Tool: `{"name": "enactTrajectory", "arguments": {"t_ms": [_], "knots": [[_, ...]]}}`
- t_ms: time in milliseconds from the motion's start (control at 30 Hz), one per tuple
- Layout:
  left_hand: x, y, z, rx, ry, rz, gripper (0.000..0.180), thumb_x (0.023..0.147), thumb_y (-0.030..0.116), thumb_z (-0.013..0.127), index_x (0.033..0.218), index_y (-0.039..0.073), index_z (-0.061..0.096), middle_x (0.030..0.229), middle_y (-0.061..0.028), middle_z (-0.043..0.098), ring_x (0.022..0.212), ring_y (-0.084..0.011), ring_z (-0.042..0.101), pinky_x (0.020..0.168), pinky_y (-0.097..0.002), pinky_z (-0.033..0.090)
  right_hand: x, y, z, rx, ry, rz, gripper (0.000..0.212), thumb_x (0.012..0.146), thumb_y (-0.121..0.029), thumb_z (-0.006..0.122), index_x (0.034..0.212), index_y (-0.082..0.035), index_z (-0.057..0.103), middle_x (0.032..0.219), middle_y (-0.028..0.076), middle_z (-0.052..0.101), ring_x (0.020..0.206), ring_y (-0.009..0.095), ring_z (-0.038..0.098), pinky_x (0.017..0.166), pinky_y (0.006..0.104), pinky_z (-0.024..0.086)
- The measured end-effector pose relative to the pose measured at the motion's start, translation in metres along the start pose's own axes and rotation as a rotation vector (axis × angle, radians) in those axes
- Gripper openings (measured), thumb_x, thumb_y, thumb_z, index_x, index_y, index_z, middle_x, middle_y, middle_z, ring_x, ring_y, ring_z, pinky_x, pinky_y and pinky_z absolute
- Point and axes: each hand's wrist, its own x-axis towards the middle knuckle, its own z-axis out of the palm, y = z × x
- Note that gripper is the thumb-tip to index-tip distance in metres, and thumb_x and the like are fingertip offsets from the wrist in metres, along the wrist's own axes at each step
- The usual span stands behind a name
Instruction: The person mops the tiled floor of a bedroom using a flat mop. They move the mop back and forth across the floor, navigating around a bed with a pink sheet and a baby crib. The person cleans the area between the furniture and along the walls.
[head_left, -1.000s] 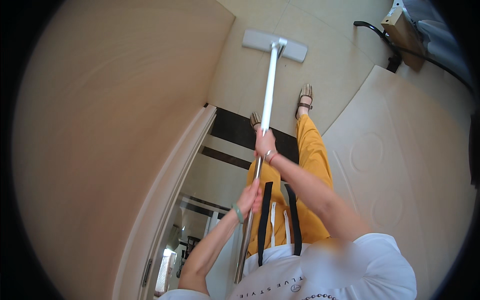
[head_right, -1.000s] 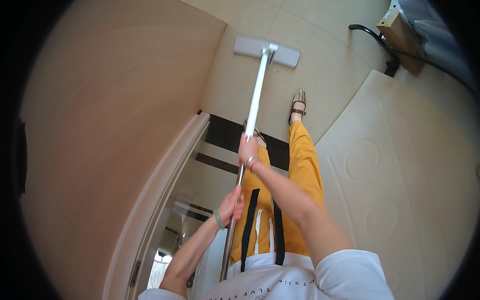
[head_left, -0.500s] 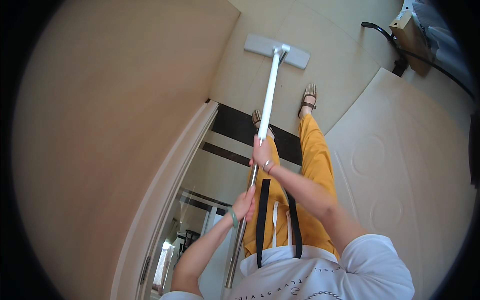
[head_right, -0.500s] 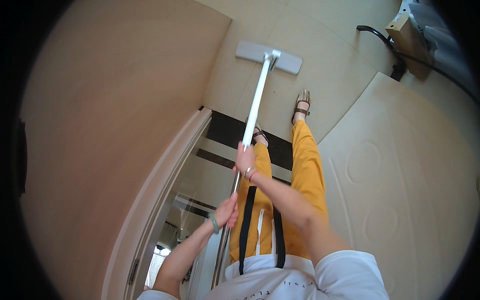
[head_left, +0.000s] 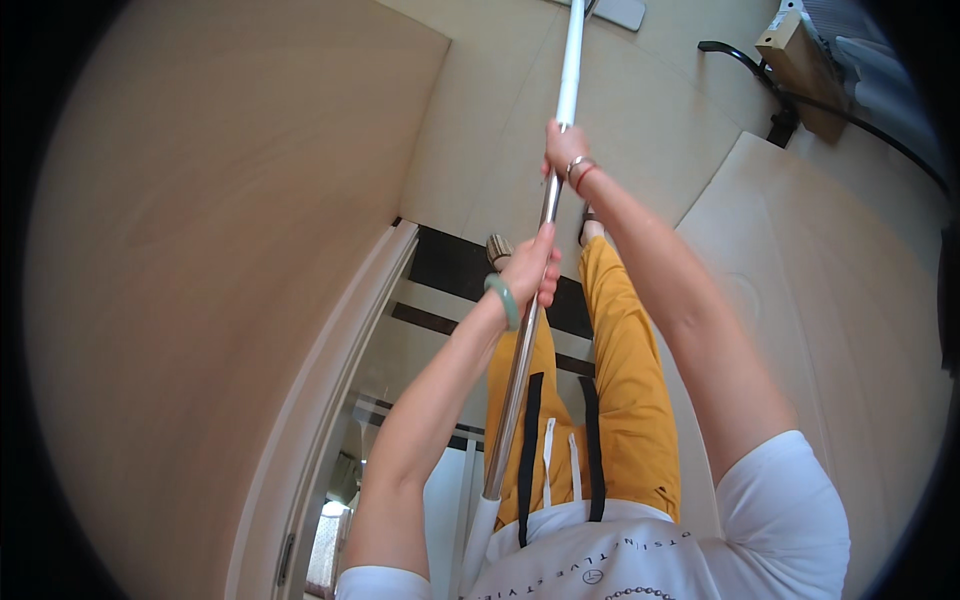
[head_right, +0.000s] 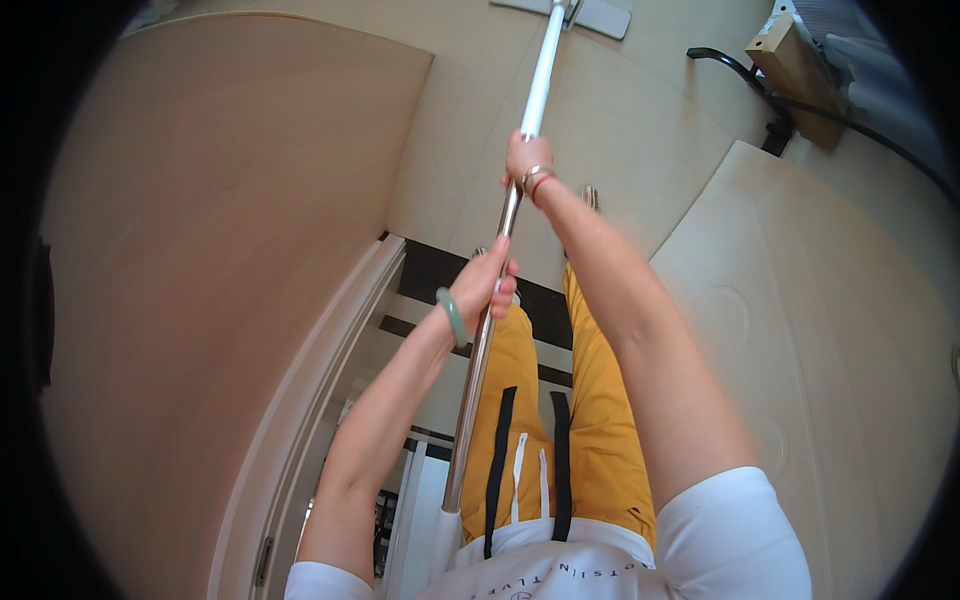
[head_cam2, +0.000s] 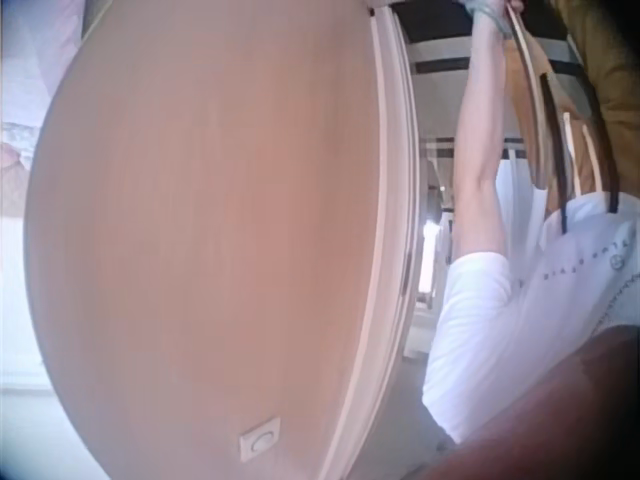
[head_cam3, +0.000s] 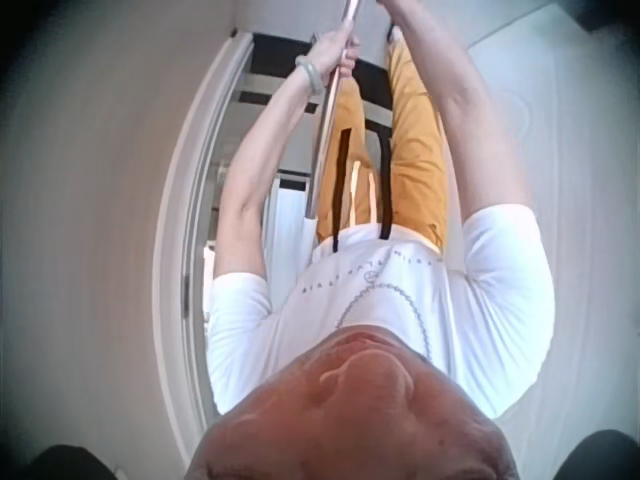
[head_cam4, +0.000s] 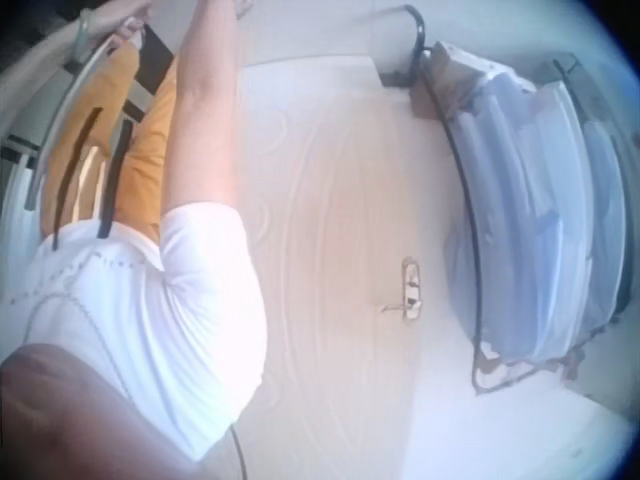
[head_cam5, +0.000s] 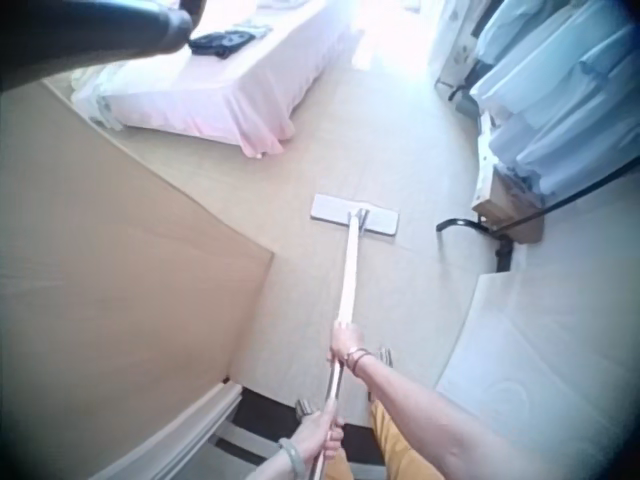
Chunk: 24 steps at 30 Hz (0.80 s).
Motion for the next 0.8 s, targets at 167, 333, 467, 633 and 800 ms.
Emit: {"name": "enactTrajectory", "arguments": {"t_ms": [167,333,467,633,800], "knots": [[-0.049,-0.091,-0.025,-0.018,0.046,-0.137,0.05,0.085,0.061,0.04,0.078,0.011,0.039,0.054,0.0053,0.032,0.039,-0.0056,0.029,0.034,-0.021,0.027,-0.075,0.091,0.016,0.05,-0.08,0.062,0.036,0.088,-0.033,0.042,0.075,0.001,0.044,0.052,0.008,0.048,0.035,0.025,0.053,0.031,0.0361,0.043],[-0.112,-0.194,-0.043,-0.096,0.088,-0.282,0.046,0.087,0.058,0.039,0.078,0.013,0.037,0.052,0.0053,0.029,0.038,-0.005,0.027,0.033,-0.0201,0.025,-0.176,0.178,0.023,0.064,-0.137,0.122,0.039,0.091,-0.037,0.039,0.075,-0.001,0.042,0.05,0.008,0.047,0.035,0.022,0.053,0.032,0.0337,0.042],[-0.162,-0.262,-0.068,-0.114,0.126,-0.381,0.046,0.088,0.058,0.038,0.077,0.013,0.036,0.052,0.0047,0.029,0.037,-0.0057,0.026,0.033,-0.0208,0.024,-0.242,0.256,0.049,0.112,-0.172,0.284,0.039,0.092,-0.037,0.038,0.075,-0.002,0.043,0.051,0.007,0.047,0.035,0.022,0.053,0.033,0.0339,0.042],[-0.187,-0.293,-0.084,-0.104,0.105,-0.44,0.046,0.088,0.057,0.037,0.078,0.012,0.036,0.051,0.0031,0.029,0.036,-0.0072,0.026,0.033,-0.0227,0.026,-0.285,0.274,0.054,0.065,-0.196,0.422,0.039,0.09,-0.034,0.045,0.082,0.004,0.043,0.06,0.013,0.053,0.038,0.026,0.055,0.034,0.0364,0.045],[-0.184,-0.266,-0.077,-0.051,0.08,-0.452,0.048,0.088,0.057,0.036,0.078,0.01,0.035,0.051,0.0022,0.031,0.036,-0.0086,0.03,0.032,-0.0246,0.031,-0.267,0.287,0.056,0.155,-0.253,0.312,0.037,0.09,-0.032,0.044,0.079,0.003,0.042,0.05,0.012,0.05,0.035,0.026,0.055,0.034,0.0365,0.045]]}}
